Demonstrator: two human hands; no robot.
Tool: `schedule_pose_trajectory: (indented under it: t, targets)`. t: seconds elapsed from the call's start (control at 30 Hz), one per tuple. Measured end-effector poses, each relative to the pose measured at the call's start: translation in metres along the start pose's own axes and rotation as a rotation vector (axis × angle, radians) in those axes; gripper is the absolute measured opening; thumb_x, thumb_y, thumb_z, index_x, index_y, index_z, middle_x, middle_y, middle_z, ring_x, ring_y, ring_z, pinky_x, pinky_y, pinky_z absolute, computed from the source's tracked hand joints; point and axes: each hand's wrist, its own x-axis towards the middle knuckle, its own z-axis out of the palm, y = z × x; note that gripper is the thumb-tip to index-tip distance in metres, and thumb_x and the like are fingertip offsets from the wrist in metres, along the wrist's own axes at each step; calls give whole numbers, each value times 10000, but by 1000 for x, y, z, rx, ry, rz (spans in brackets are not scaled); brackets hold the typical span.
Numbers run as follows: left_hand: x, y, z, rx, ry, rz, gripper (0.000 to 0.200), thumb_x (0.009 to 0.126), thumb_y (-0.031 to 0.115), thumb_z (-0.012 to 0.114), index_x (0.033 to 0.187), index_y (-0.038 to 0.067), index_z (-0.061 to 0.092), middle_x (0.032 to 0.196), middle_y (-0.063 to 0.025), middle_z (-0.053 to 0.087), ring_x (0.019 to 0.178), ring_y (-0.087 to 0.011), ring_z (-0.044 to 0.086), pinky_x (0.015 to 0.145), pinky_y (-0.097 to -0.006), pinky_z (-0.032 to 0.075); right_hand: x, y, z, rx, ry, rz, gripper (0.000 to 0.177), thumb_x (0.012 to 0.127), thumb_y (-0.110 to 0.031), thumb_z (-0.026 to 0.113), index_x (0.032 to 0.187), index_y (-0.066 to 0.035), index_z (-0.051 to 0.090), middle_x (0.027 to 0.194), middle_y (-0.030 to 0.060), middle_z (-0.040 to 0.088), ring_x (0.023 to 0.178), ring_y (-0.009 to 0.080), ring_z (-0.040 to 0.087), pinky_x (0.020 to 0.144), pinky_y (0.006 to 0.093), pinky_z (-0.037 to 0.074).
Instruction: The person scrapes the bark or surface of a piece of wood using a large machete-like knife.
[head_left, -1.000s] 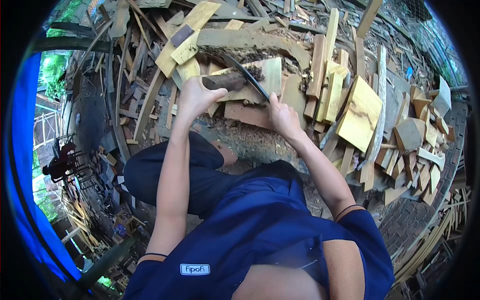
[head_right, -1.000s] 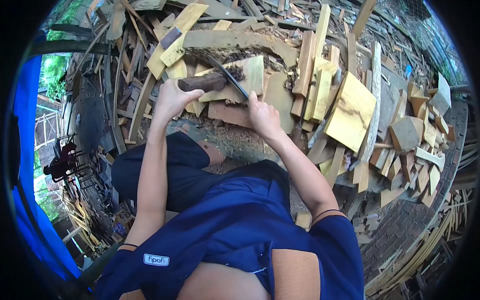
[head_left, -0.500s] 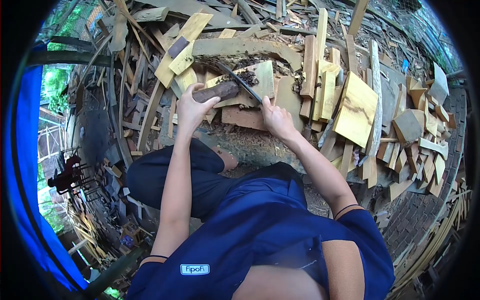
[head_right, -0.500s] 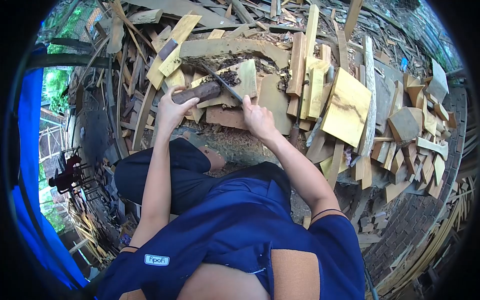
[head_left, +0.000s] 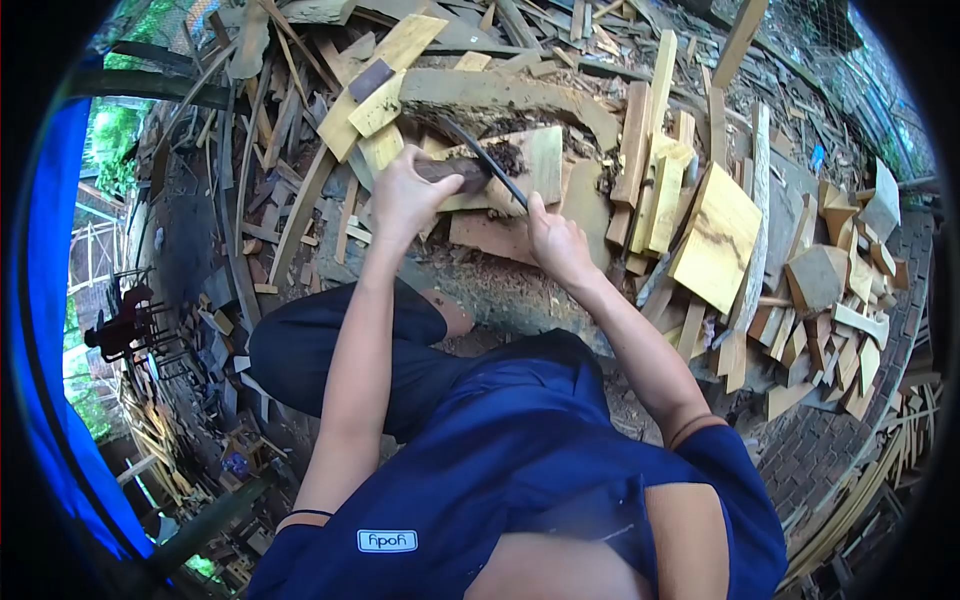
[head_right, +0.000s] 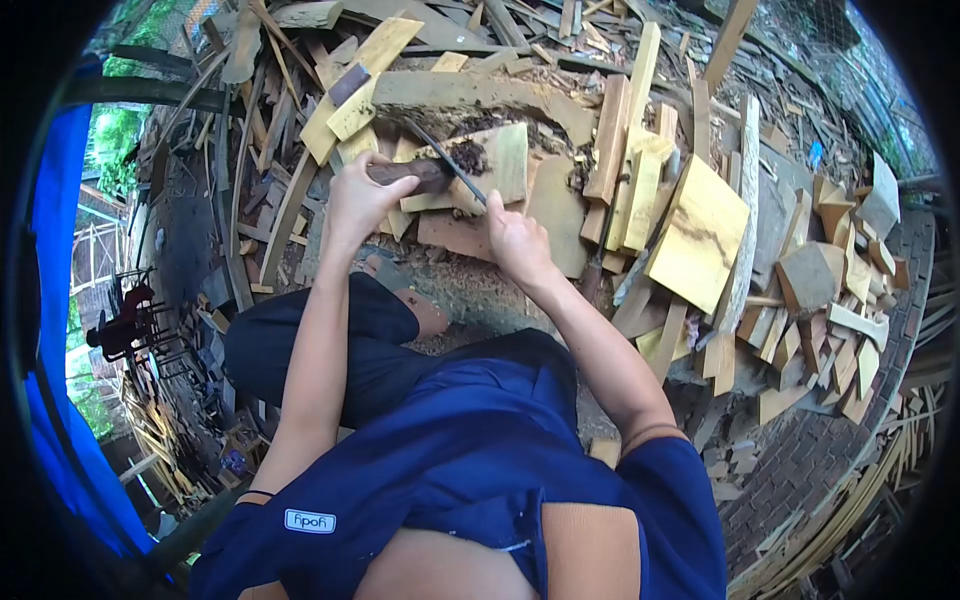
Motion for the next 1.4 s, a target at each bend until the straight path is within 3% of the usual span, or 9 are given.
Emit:
schedule_pose_trajectory:
  t: [0.2,0.27,0.37,0.47,0.77,0.93,1.27,1.37,1.4]
  targets:
    - [4,-5,2,12,-41,-15,510,633,372,812,947,4,651,841,-184,708,806,-312,706,739,-381,545,5,-27,-45,34,-159,45,340,944,-110,407,1273,-28,386,691,218,644,629,453,642,567,558,505]
    - [4,-3,3,43,-8,5,510,638,369,807,948,-3,647,830,-185,704,792,-315,702,730,-383,542,11,-46,-72,76,-14,39,341,943,-106,411,1277,-36,393,694,220,647,624,455,642,567,553,510]
    - [2,3,-3,11,-84,-97,508,645,371,806,953,-1,649,825,-181,702,786,-309,700,729,-382,541,5,-51,-73,112,-43,91,308,945,-106,408,1242,-24,406,723,232,653,648,452,649,587,547,520]
    - [0,-2,-2,-14,-42,-44,508,656,379,813,957,4,650,831,-174,707,792,-295,705,732,-379,542,-13,6,0,-24,-85,81,265,948,-112,405,1194,-13,418,759,247,658,687,448,657,612,542,527]
    - [-1,-13,4,-47,-17,-87,520,645,374,824,960,-4,655,832,-183,714,784,-294,712,724,-371,549,2,-42,-64,121,-10,39,151,946,-95,404,1081,-30,382,658,239,616,620,475,614,550,584,461]
    - [-4,-3,-2,-57,-35,-98,524,649,372,822,987,7,656,825,-174,714,781,-288,713,730,-376,552,-6,3,4,-44,-134,133,208,956,-116,408,1146,-32,391,714,233,641,645,472,632,562,566,495]
    - [-2,-4,3,48,-29,-52,524,664,384,813,1004,21,646,853,-199,703,835,-338,699,757,-406,543,8,-48,-71,99,-19,90,271,967,-144,421,1216,-40,407,657,226,623,622,460,632,560,565,499]
    - [-4,-2,2,65,7,-27,520,668,375,812,1009,25,636,854,-199,703,840,-342,700,761,-411,545,-4,-21,-24,68,23,9,336,970,-135,403,1292,-40,385,692,219,640,630,453,637,561,563,503]
    - [-5,-1,3,76,35,10,517,662,378,823,988,18,647,837,-190,708,820,-321,707,746,-399,546,-9,1,7,-63,-119,66,381,974,-133,386,1341,-32,360,757,225,661,657,453,645,574,556,513]
